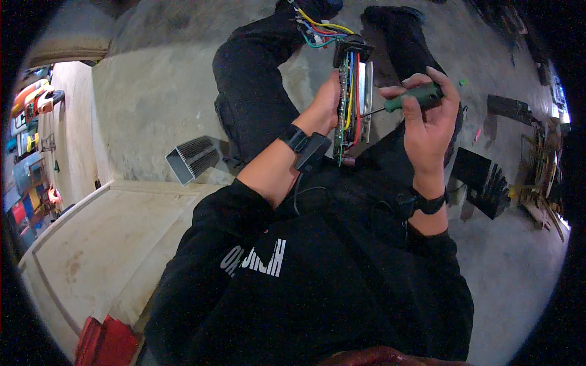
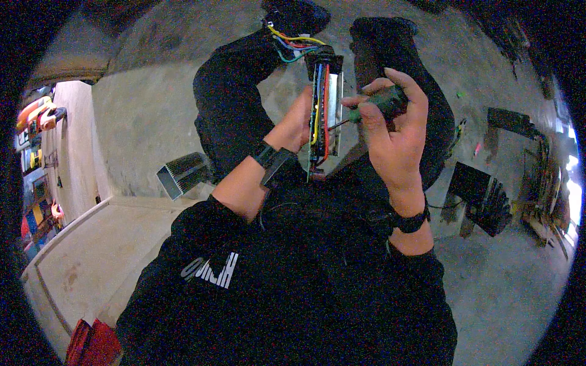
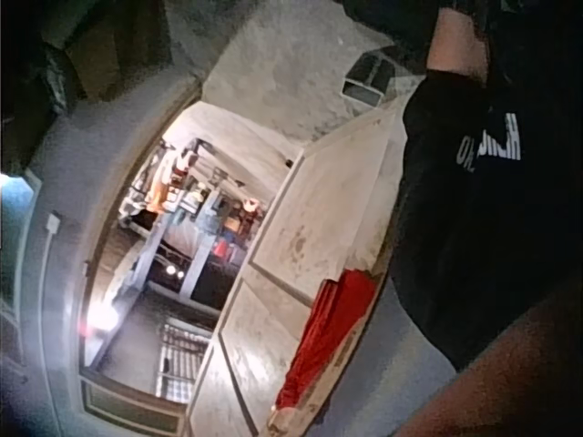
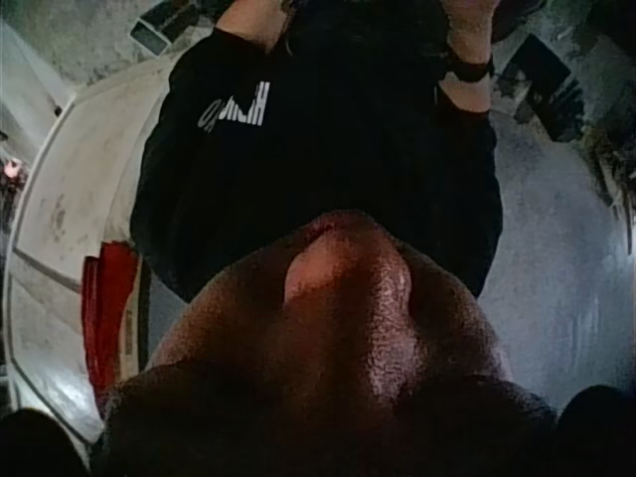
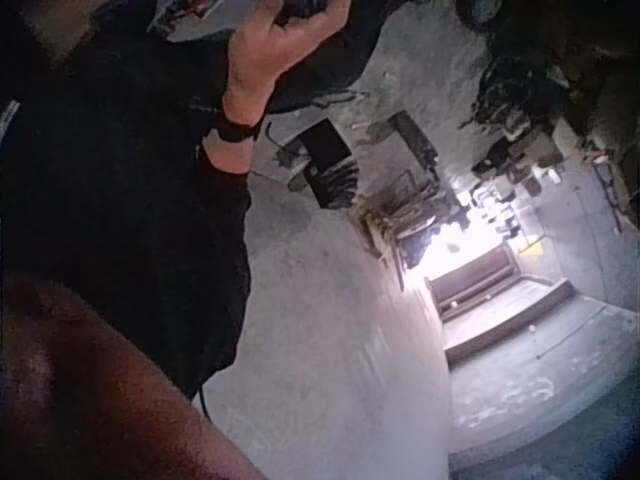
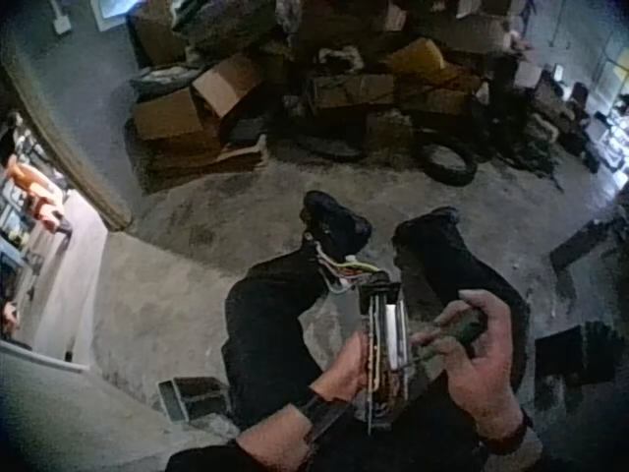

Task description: The recorder is using a screwdriver to open or repair an electronic controller or power component while sitting on the floor.

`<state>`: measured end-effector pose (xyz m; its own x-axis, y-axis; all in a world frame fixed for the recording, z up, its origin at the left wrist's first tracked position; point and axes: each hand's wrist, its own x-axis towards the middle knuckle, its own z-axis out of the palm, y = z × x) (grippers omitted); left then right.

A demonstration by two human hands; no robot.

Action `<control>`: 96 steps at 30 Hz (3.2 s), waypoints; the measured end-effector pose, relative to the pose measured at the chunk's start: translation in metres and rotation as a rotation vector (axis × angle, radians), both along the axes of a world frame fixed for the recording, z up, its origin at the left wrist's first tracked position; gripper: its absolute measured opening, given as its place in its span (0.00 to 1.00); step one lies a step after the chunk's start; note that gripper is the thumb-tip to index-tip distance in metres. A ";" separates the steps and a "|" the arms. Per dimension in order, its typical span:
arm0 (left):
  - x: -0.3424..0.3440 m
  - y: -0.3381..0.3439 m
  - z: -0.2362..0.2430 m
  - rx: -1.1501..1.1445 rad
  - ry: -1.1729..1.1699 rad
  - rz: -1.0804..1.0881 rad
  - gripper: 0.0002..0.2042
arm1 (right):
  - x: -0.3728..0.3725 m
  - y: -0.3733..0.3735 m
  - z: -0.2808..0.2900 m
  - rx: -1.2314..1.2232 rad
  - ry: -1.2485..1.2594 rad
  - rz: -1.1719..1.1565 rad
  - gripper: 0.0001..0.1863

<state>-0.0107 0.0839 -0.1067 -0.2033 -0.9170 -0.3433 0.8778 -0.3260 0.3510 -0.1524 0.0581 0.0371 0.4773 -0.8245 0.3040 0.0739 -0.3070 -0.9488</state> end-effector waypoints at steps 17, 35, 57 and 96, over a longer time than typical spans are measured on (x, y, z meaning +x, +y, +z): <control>-0.006 0.000 0.014 0.137 -0.012 0.087 0.18 | 0.002 0.000 -0.006 -0.032 -0.006 -0.032 0.26; 0.001 0.002 0.000 0.091 -0.050 -0.065 0.21 | 0.000 0.000 -0.002 -0.056 -0.002 -0.009 0.28; -0.003 -0.001 0.013 0.238 0.000 0.016 0.19 | -0.003 0.001 -0.010 -0.109 -0.028 -0.019 0.26; -0.001 0.023 0.048 0.000 -0.180 0.036 0.23 | 0.018 -0.015 0.058 -0.556 0.442 0.342 0.27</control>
<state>-0.0113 0.1072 -0.0589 -0.1052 -0.9226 -0.3712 0.8120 -0.2951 0.5035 -0.1341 0.0436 0.0955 0.8498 -0.3930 0.3512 -0.0988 -0.7733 -0.6262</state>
